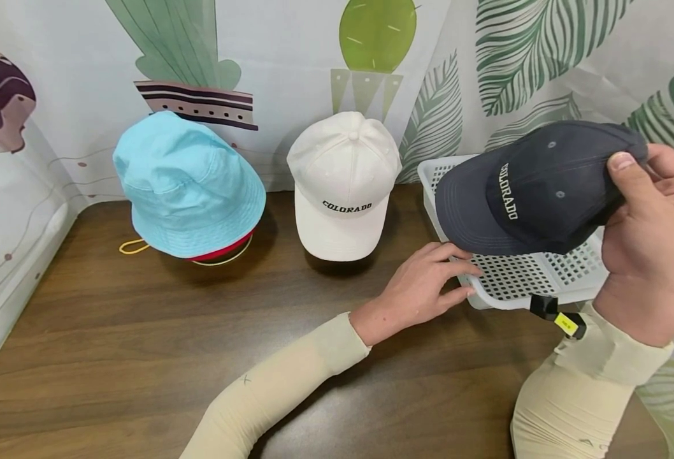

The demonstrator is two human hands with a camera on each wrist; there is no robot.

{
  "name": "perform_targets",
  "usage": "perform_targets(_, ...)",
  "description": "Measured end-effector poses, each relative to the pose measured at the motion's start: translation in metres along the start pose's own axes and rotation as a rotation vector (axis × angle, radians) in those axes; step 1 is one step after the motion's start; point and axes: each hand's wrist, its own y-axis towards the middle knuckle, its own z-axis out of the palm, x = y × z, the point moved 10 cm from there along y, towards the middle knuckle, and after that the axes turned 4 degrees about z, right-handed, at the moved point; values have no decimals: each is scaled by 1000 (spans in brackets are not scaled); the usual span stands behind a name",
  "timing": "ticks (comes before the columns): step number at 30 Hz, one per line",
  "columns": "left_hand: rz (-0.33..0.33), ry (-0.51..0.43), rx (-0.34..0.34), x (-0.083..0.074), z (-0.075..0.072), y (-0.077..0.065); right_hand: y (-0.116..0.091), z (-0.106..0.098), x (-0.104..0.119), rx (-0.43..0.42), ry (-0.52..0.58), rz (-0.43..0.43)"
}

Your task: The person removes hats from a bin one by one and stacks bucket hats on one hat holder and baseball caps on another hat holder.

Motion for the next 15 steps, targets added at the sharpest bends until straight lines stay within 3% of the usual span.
perform_targets(11, -18, 47, 91, 1, 4, -2, -4, 11, 1, 61, 116, 1)
perform_targets(15, -9, 47, 82, 3, 2, -3, -6, 16, 1, 87, 152, 9)
